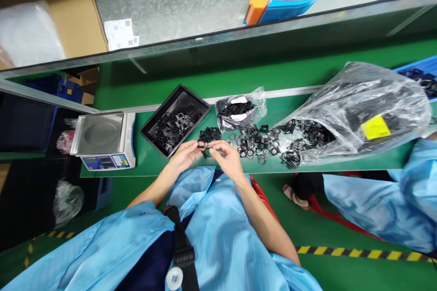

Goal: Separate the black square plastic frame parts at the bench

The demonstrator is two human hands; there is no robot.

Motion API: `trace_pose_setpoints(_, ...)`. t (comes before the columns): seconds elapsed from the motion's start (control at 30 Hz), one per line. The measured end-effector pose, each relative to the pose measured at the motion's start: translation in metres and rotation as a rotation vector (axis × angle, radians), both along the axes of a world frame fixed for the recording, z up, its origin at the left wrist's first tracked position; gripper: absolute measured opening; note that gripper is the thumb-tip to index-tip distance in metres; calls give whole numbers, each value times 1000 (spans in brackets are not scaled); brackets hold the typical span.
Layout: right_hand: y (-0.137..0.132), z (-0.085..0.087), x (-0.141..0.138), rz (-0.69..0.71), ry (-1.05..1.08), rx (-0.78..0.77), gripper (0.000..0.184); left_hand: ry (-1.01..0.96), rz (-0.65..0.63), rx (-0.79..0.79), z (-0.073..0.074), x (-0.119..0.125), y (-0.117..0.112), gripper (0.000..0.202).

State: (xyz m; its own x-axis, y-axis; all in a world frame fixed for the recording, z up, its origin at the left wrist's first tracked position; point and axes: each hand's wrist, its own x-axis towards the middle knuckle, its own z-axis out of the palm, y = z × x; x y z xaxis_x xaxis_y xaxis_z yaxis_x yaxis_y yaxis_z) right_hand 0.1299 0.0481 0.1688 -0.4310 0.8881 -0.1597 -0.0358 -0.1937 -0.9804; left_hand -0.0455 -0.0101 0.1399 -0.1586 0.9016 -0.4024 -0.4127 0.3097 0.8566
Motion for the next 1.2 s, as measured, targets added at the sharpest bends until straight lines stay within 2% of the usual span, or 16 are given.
trace_pose_setpoints(0.07,-3,5,1,-22,21,-30,39,17,-19,36,6,4,-3,43)
trace_pose_setpoints(0.2,-10,10,2,-70,32,-108,40,181,11,146,22,9,-9,39)
trace_pose_setpoints(0.33,-15,14,2,-86,41,-173,41,553,80,342,42,12,-17,24)
trace_pose_setpoints(0.4,-16,17,2,-92,51,-190,42,717,75,439,49,13,-19,20)
trace_pose_setpoints(0.47,-15,21,2,-103,63,-194,42,711,66,453,51,15,-19,23)
trace_pose_setpoints(0.63,-13,27,6,-135,97,-194,35,421,117,372,47,15,-13,41)
trace_pose_setpoints(0.7,-15,28,5,-122,116,-222,33,397,75,401,49,15,-11,43)
trace_pose_setpoints(0.8,-20,30,0,-79,150,-282,33,508,-38,479,57,18,-11,36)
trace_pose_setpoints(0.87,-25,32,-5,-63,174,-316,31,647,-64,539,63,21,-12,29)
trace_pose_setpoints(1.07,-42,44,-9,-76,250,-365,24,972,-2,657,74,26,-12,23)
trace_pose_setpoints(1.2,-47,53,-3,9,290,-361,24,1121,44,738,77,23,-10,24)
